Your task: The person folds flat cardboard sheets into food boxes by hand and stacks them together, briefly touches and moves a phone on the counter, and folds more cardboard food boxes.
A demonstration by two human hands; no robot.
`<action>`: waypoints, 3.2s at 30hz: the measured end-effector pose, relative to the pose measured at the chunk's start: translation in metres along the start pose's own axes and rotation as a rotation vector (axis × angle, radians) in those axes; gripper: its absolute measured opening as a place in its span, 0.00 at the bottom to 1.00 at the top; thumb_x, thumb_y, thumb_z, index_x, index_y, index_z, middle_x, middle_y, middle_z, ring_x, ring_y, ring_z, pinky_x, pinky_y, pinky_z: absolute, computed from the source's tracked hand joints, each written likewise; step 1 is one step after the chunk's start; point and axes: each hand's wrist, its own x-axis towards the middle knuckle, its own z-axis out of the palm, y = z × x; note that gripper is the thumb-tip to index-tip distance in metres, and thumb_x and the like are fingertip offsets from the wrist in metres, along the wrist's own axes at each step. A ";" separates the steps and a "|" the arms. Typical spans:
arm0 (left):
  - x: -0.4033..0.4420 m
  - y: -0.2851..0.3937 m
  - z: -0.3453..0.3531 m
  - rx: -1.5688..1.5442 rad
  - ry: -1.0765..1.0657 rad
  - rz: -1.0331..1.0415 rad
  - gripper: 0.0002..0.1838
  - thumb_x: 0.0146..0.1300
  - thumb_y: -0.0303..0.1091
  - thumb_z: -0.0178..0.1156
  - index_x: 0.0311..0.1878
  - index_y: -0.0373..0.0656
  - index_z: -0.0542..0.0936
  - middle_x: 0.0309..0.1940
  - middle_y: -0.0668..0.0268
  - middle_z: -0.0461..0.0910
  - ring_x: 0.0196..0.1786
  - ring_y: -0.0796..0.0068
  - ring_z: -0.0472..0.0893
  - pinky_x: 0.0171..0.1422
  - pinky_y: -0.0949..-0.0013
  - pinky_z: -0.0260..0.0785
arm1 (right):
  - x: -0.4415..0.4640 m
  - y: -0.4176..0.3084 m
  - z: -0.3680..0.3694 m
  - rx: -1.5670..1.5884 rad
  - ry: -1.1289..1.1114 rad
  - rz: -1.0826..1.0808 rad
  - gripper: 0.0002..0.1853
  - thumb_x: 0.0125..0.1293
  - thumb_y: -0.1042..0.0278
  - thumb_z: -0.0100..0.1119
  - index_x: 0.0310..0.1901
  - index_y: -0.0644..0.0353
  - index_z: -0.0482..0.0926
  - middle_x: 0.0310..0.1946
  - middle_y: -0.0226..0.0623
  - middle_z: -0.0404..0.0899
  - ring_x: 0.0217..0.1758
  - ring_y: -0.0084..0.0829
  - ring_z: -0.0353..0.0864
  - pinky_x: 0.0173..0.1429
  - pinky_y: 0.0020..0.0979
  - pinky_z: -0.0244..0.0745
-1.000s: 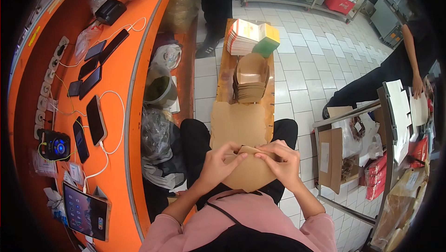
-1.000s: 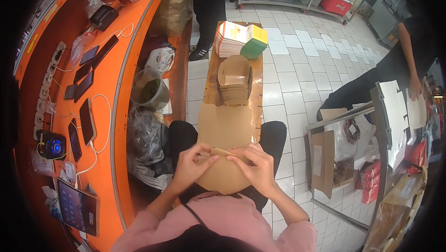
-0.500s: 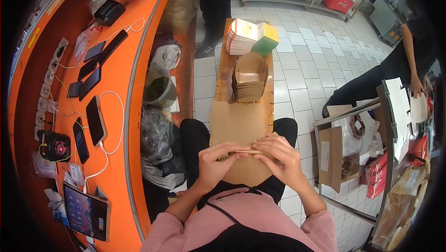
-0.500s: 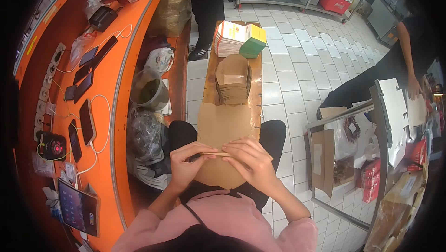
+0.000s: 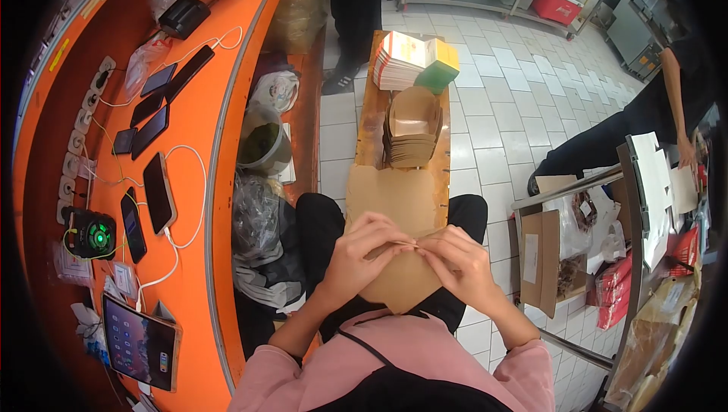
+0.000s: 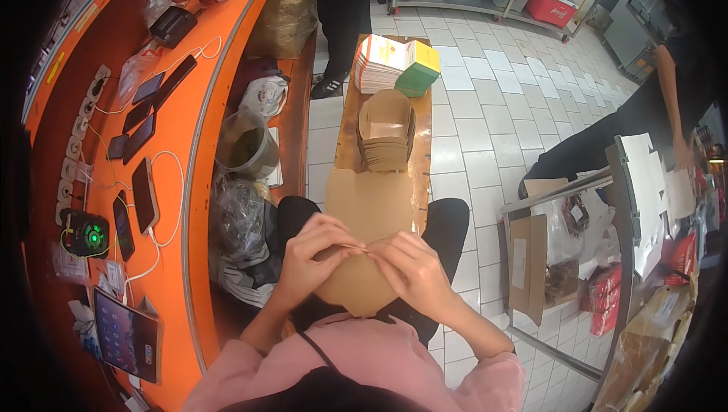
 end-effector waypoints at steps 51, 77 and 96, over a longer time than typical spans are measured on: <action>-0.031 -0.011 0.008 -1.124 -0.225 -0.886 0.24 0.61 0.33 0.56 0.58 0.37 0.64 0.49 0.61 0.72 0.51 0.71 0.74 0.51 0.68 0.70 | -0.014 0.014 -0.006 0.772 -0.121 0.634 0.11 0.59 0.76 0.59 0.44 0.70 0.76 0.34 0.32 0.75 0.37 0.19 0.71 0.46 0.21 0.68; -0.025 -0.018 0.002 -0.599 -0.312 -0.552 0.24 0.58 0.30 0.61 0.56 0.34 0.68 0.47 0.65 0.75 0.50 0.80 0.73 0.55 0.74 0.65 | 0.008 -0.005 -0.011 -0.306 0.068 0.047 0.29 0.52 0.67 0.64 0.58 0.58 0.68 0.56 0.41 0.69 0.62 0.41 0.66 0.66 0.45 0.53; -0.046 -0.020 0.017 -0.725 -0.241 -0.615 0.24 0.57 0.32 0.62 0.55 0.31 0.70 0.52 0.60 0.72 0.54 0.80 0.70 0.59 0.73 0.62 | -0.016 0.005 0.020 0.051 0.073 0.171 0.07 0.51 0.78 0.62 0.34 0.62 0.82 0.34 0.35 0.82 0.45 0.33 0.80 0.57 0.38 0.67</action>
